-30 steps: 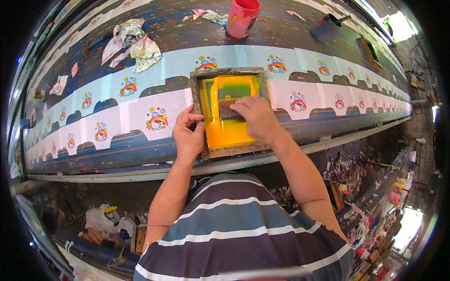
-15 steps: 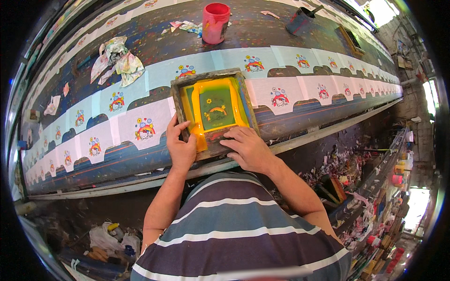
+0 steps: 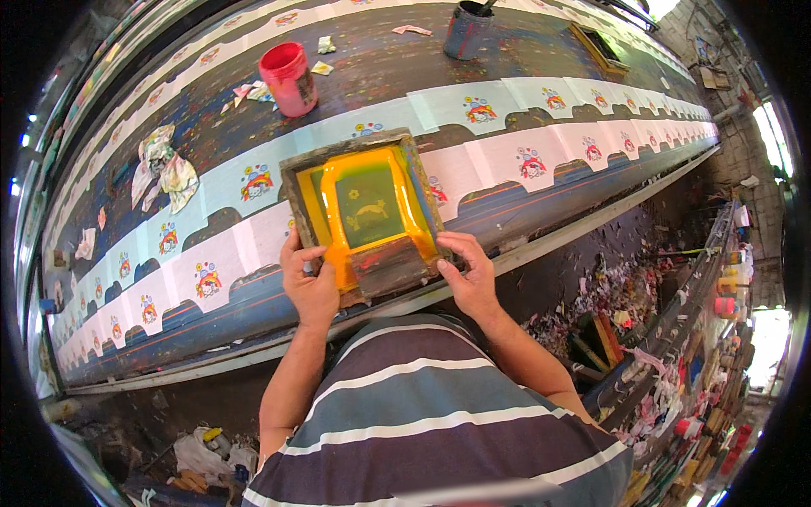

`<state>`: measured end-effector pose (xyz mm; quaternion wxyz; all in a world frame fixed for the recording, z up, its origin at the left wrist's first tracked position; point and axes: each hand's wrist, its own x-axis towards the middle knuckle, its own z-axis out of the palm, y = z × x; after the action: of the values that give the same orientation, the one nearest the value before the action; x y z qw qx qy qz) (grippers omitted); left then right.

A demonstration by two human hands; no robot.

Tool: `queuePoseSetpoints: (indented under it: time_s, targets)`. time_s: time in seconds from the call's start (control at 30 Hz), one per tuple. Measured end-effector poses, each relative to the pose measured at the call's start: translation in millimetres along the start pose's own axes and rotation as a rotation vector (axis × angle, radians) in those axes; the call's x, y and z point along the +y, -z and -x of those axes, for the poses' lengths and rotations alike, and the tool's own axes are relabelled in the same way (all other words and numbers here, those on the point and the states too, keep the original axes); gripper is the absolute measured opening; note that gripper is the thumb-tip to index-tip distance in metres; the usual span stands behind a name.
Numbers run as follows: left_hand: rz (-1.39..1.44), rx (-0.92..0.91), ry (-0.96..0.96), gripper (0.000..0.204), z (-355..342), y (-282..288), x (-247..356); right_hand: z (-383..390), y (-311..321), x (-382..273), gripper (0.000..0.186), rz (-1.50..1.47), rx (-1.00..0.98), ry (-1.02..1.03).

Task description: The person mixes yellow paint in a small container, pours it onto a screen-printing frame, and uses a squeegee to spread the paint across the mesh. The person then presses the frame onto a patterned paper sheet and pulls the squeegee to transfer the design.

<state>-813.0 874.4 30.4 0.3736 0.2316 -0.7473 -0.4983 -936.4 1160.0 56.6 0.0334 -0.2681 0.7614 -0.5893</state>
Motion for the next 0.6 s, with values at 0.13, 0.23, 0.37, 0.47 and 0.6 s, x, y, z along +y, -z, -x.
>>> queuePoseSetpoints:
  time_s: [0.13,0.23,0.37,0.47,0.6]
  targets:
    - [0.061,-0.012,0.062,0.028,10.5,-67.6,2.3,-14.0,61.0,28.9,0.042,-0.016,-0.022,0.011]
    - [0.089,-0.016,0.095,0.03,19.3,-97.9,5.0,-22.0,96.3,44.6,0.042,-0.04,-0.056,0.039]
    - [0.182,-0.025,0.191,0.034,26.5,-115.5,9.9,-27.9,122.3,55.7,0.041,-0.035,-0.117,0.026]
    - [0.225,-0.016,0.266,0.034,29.4,-118.7,12.2,-30.1,130.4,60.0,0.041,-0.06,-0.143,0.035]
    - [0.214,-0.032,0.28,0.035,26.7,-116.0,10.1,-34.6,132.0,61.3,0.041,-0.077,-0.153,0.047]
